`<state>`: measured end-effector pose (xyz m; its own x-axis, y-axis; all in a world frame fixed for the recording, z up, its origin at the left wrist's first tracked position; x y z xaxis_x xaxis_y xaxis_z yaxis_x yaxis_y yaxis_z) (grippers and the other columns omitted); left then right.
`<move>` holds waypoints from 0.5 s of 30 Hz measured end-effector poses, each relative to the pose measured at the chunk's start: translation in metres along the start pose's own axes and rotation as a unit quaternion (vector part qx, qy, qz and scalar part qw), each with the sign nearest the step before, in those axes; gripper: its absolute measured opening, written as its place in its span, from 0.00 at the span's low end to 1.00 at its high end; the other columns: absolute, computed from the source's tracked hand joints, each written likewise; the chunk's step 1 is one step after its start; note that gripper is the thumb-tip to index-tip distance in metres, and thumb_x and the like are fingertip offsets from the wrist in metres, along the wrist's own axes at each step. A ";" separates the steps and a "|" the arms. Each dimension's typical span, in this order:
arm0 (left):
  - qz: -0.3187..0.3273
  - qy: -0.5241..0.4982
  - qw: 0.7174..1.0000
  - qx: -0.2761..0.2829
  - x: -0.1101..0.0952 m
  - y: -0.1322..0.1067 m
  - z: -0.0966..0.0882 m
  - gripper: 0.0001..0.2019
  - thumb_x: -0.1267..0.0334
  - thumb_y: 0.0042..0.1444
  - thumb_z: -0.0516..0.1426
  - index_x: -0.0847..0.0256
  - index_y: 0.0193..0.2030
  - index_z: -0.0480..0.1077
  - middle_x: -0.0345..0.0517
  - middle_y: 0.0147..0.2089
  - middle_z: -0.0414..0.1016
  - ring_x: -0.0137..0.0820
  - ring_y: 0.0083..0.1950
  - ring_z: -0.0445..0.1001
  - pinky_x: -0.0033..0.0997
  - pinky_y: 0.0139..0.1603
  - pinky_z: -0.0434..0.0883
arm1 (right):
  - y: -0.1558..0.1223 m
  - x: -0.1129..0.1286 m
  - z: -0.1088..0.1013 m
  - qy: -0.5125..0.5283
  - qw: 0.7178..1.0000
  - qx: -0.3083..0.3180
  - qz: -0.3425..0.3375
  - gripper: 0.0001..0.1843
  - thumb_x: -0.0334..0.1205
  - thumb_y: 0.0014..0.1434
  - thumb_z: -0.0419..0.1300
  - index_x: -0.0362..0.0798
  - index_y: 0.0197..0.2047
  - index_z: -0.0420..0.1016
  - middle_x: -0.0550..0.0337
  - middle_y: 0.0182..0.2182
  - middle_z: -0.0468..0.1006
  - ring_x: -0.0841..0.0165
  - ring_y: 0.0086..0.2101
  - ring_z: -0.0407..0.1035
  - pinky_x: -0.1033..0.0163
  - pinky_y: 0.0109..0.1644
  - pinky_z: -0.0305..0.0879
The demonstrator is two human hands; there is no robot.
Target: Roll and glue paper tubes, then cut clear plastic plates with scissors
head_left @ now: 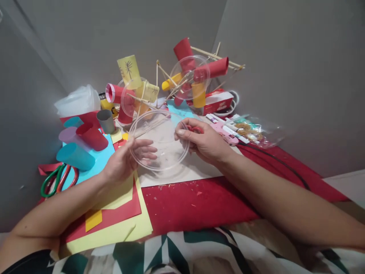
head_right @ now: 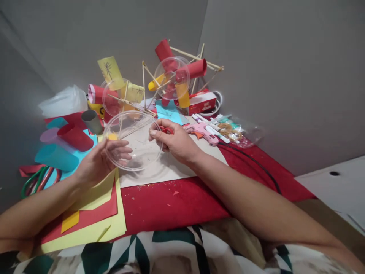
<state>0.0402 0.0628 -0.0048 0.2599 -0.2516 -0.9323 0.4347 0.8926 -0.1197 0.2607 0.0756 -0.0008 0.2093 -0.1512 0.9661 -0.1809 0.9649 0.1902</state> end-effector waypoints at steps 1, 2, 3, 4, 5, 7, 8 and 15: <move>0.001 0.016 1.000 0.012 0.002 -0.003 0.004 0.20 0.49 0.56 0.67 0.65 0.45 0.81 0.52 0.41 0.85 0.35 0.39 0.83 0.29 0.39 0.79 | -0.001 0.001 0.001 0.003 1.000 0.005 -0.007 0.20 0.51 0.50 0.73 0.47 0.33 0.70 0.67 0.25 0.75 0.80 0.17 0.55 0.71 0.16 0.49; 0.000 0.033 0.999 0.023 0.004 -0.005 0.006 0.17 0.53 0.54 0.69 0.63 0.45 0.81 0.50 0.41 0.85 0.33 0.38 0.83 0.27 0.39 0.78 | -0.003 0.002 0.002 0.006 1.000 0.012 -0.014 0.21 0.52 0.51 0.73 0.47 0.33 0.70 0.67 0.24 0.74 0.80 0.17 0.55 0.70 0.16 0.49; -0.001 0.047 0.998 0.031 0.006 -0.008 0.009 0.15 0.57 0.53 0.70 0.62 0.44 0.82 0.49 0.40 0.85 0.31 0.38 0.83 0.26 0.39 0.78 | -0.004 0.002 0.004 0.009 0.999 0.022 -0.021 0.21 0.52 0.51 0.72 0.47 0.33 0.70 0.68 0.24 0.74 0.80 0.17 0.54 0.70 0.16 0.49; -0.002 0.054 0.998 0.034 0.007 -0.010 0.011 0.13 0.59 0.53 0.71 0.60 0.44 0.83 0.47 0.40 0.85 0.29 0.37 0.82 0.24 0.39 0.77 | -0.005 0.002 0.005 0.012 0.999 0.031 -0.027 0.20 0.52 0.52 0.72 0.47 0.33 0.70 0.68 0.24 0.74 0.80 0.17 0.54 0.70 0.16 0.49; -0.002 0.055 0.998 0.034 0.008 -0.011 0.012 0.13 0.60 0.52 0.71 0.59 0.44 0.83 0.46 0.41 0.84 0.28 0.37 0.82 0.23 0.39 0.77 | -0.006 0.002 0.007 0.017 0.999 0.040 -0.032 0.20 0.52 0.53 0.72 0.47 0.33 0.70 0.68 0.25 0.74 0.80 0.17 0.55 0.71 0.16 0.49; 0.001 0.042 0.999 0.029 0.008 -0.013 0.015 0.13 0.61 0.52 0.71 0.56 0.45 0.83 0.44 0.42 0.84 0.26 0.36 0.81 0.22 0.38 0.76 | -0.007 0.001 0.009 0.031 0.998 0.053 -0.032 0.20 0.51 0.53 0.72 0.47 0.33 0.69 0.69 0.24 0.74 0.80 0.17 0.55 0.71 0.16 0.50; 0.002 0.032 0.999 0.027 0.007 -0.014 0.016 0.13 0.62 0.52 0.71 0.55 0.46 0.83 0.43 0.42 0.84 0.25 0.36 0.80 0.21 0.37 0.76 | -0.008 0.001 0.009 0.038 0.997 0.058 -0.030 0.20 0.50 0.52 0.73 0.47 0.33 0.69 0.69 0.24 0.74 0.80 0.17 0.56 0.71 0.16 0.50; 0.007 0.010 1.000 -0.009 0.005 -0.015 0.016 0.11 0.66 0.48 0.72 0.56 0.40 0.83 0.41 0.40 0.82 0.23 0.34 0.77 0.19 0.34 0.74 | -0.007 -0.001 0.012 0.045 0.996 0.068 -0.036 0.20 0.50 0.54 0.72 0.47 0.34 0.69 0.69 0.25 0.75 0.81 0.17 0.57 0.72 0.16 0.51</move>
<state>0.0485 0.0422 -0.0019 0.2492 -0.2315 -0.9404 0.4158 0.9025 -0.1120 0.2507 0.0661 -0.0010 0.3106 -0.1938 0.9306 -0.2885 0.9136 0.2866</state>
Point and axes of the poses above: each hand's wrist, its own y-axis towards the middle knuckle, its own z-axis out of the palm, x = y × z, the point moved 3 cm from there along y, towards the middle knuckle
